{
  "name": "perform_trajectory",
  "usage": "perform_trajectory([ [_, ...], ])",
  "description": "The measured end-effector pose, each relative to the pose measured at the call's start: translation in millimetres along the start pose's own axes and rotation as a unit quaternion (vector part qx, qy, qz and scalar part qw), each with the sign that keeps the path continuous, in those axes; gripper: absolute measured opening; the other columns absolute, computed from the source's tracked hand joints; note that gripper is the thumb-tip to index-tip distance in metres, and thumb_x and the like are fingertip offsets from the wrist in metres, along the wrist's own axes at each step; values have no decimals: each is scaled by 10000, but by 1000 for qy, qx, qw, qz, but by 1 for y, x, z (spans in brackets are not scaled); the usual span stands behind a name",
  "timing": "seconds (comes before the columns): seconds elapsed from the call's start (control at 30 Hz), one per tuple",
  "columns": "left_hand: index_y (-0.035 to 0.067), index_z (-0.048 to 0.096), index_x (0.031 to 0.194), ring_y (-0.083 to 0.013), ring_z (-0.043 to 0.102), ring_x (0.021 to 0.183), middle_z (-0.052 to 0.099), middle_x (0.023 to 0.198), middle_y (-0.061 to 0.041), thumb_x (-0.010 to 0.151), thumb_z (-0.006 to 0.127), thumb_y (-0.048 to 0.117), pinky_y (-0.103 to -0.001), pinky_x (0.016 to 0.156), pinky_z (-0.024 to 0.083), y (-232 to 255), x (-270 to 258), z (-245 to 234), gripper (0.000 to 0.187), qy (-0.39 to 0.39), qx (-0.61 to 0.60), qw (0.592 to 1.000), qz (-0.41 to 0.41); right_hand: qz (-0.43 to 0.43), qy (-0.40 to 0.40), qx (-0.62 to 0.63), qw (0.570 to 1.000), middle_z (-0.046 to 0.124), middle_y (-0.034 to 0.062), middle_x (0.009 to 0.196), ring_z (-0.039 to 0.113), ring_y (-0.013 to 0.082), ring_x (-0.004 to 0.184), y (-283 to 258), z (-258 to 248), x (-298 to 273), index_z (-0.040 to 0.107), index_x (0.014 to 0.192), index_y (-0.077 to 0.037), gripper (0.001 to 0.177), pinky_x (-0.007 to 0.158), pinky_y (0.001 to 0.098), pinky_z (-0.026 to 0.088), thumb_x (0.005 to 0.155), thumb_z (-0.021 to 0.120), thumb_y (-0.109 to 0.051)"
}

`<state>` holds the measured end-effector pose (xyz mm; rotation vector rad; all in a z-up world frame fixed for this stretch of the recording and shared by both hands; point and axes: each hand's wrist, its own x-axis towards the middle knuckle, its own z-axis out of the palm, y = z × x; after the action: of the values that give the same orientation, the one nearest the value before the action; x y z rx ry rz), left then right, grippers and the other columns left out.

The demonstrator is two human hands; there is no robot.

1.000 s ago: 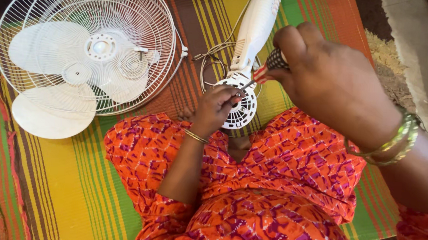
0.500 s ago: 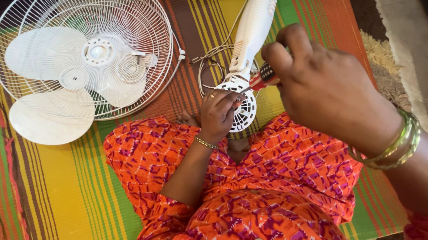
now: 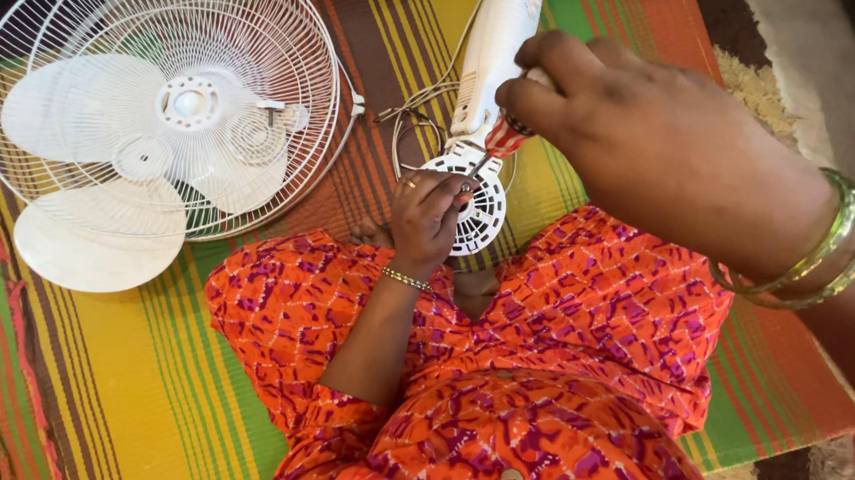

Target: The person sits on a mat and uses a screwdriver to tighten screws on the rear housing of a disassembled white electric fan. They repeatedly insert and turn the screwdriver on multiple screws around the central hub area.

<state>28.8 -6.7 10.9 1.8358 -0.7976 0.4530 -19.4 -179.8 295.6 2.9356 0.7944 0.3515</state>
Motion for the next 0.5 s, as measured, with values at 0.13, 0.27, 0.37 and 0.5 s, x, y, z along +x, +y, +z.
perform_trajectory([
  [0.13, 148, 750, 1055, -224, 638, 958, 704, 989, 1, 958, 704, 161, -397, 933, 461, 1, 5, 0, 108, 0, 6, 1000, 4, 120, -142, -12, 982, 652, 77, 1031, 712, 296, 822, 4, 5, 8, 619, 1102, -155, 342, 650, 430, 554, 945, 585, -456],
  [0.27, 149, 751, 1065, -220, 640, 971, 704, 1005, 1, 959, 689, 150, -397, 955, 460, 2, 2, -1, 123, -3, 1, 1000, 5, 243, -229, -109, 936, 690, 110, 912, 709, 296, 756, -4, 9, 17, 607, 1103, -104, 565, 618, 414, 551, 1039, 479, -651],
  [0.37, 146, 747, 1063, -203, 645, 961, 704, 994, 11, 972, 698, 173, -391, 946, 449, -1, 2, 1, 107, 3, -7, 1000, 7, 136, -98, -59, 984, 629, 208, 1147, 697, 336, 720, -2, 1, 15, 575, 1312, -1, 658, 548, 410, 545, 954, 594, -552],
  [0.5, 154, 755, 1063, -192, 632, 930, 706, 980, 21, 975, 705, 194, -383, 924, 449, -6, -2, 5, 109, 3, 11, 1000, 7, 1, -20, 2, 1000, 635, 173, 1158, 714, 344, 853, 2, -3, 11, 613, 1181, -57, 310, 631, 410, 564, 930, 620, -240],
])
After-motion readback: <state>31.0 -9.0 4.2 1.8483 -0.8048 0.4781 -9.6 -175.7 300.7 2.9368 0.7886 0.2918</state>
